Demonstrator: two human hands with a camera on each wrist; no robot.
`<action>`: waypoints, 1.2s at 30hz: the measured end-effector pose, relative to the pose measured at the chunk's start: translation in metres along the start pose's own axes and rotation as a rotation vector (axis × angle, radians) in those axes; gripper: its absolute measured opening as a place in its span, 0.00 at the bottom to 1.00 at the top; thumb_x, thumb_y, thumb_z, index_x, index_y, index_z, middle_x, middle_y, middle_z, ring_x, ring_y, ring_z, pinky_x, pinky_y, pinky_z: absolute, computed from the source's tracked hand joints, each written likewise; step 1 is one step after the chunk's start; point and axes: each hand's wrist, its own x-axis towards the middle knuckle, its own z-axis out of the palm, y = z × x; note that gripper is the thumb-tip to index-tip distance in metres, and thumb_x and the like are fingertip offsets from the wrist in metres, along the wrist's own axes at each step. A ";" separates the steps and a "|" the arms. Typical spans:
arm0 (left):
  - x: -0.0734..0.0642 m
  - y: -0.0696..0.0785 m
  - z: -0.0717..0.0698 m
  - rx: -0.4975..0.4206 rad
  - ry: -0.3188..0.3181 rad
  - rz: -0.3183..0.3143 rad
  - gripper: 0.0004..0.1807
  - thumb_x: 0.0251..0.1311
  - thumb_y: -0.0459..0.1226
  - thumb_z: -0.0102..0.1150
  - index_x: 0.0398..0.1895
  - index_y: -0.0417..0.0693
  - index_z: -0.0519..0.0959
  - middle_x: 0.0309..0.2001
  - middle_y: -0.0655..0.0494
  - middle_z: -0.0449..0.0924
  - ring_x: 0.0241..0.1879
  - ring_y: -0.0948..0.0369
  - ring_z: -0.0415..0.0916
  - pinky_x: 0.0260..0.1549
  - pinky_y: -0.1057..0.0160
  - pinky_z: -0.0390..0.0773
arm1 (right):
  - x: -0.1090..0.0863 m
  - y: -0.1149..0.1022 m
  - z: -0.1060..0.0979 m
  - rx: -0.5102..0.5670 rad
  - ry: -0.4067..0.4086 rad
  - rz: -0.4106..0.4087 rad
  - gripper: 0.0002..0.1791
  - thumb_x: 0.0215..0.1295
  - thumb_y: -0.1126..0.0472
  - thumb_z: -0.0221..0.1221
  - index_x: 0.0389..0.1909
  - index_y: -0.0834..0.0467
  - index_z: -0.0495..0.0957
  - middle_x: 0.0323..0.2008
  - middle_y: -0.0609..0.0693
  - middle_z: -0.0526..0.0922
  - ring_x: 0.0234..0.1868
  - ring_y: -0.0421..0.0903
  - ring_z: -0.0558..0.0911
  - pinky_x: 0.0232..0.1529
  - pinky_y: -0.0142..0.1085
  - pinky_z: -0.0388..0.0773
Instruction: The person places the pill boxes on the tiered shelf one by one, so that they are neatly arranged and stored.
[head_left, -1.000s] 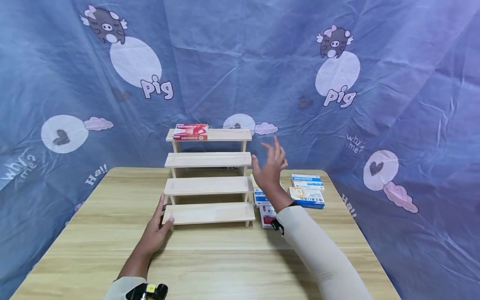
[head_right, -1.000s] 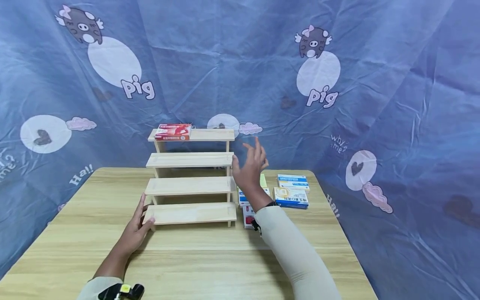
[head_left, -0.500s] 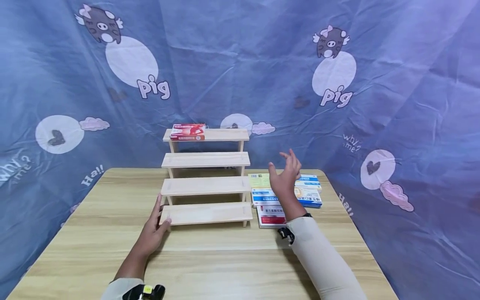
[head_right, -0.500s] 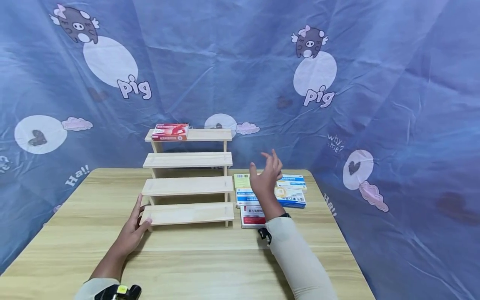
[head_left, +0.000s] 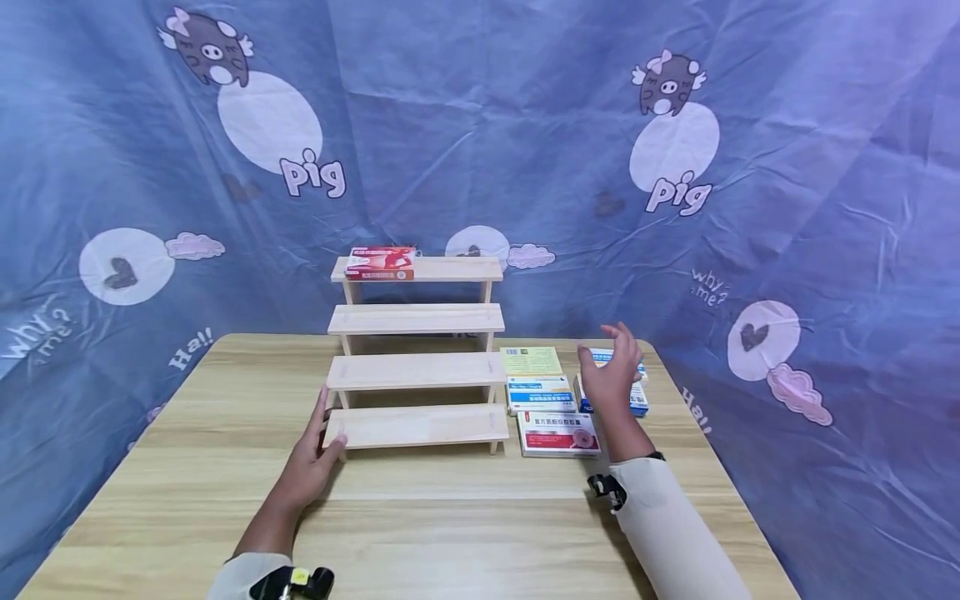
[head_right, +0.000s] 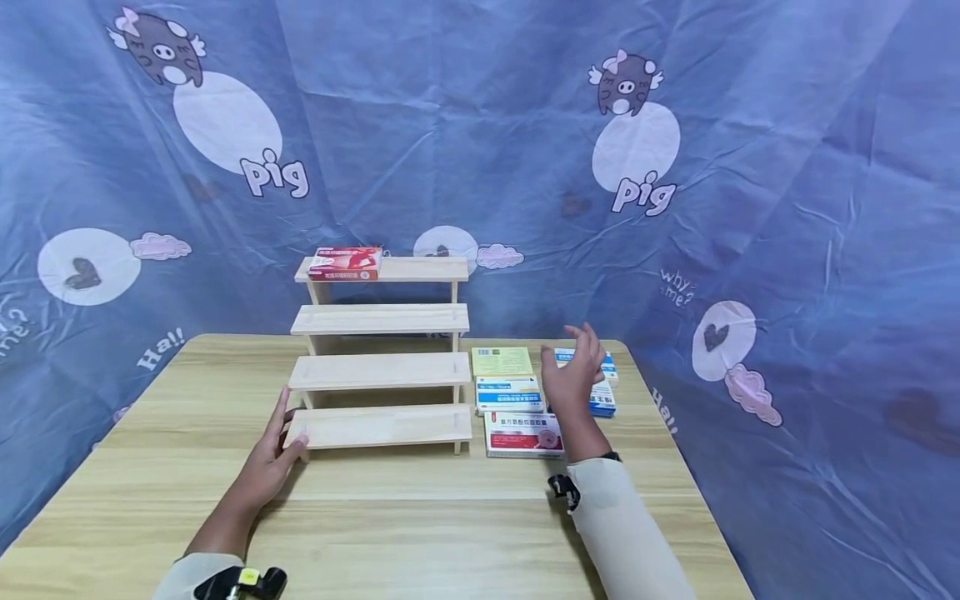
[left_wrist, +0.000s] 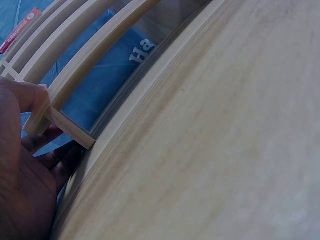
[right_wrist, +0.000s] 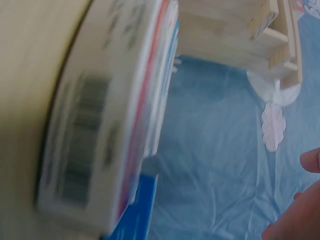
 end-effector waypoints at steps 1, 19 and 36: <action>0.000 0.000 0.000 0.001 0.002 -0.001 0.49 0.85 0.36 0.51 0.92 0.64 0.30 0.84 0.25 0.51 0.79 0.27 0.63 0.57 0.80 0.69 | 0.001 0.003 -0.002 -0.009 0.000 0.010 0.26 0.71 0.62 0.68 0.68 0.61 0.75 0.83 0.63 0.63 0.84 0.66 0.57 0.74 0.73 0.47; 0.000 -0.001 0.000 0.006 0.002 -0.021 0.49 0.85 0.36 0.52 0.92 0.63 0.30 0.84 0.26 0.51 0.78 0.27 0.65 0.56 0.81 0.69 | 0.004 0.041 -0.041 -0.131 -0.106 0.131 0.25 0.75 0.57 0.65 0.68 0.62 0.74 0.76 0.66 0.69 0.82 0.67 0.59 0.72 0.74 0.51; 0.001 -0.001 -0.001 -0.005 0.005 -0.003 0.48 0.86 0.36 0.50 0.92 0.66 0.30 0.84 0.25 0.51 0.76 0.27 0.66 0.55 0.82 0.69 | 0.009 0.063 -0.061 -0.199 -0.251 0.153 0.29 0.76 0.57 0.65 0.72 0.66 0.74 0.81 0.67 0.66 0.81 0.70 0.60 0.76 0.72 0.51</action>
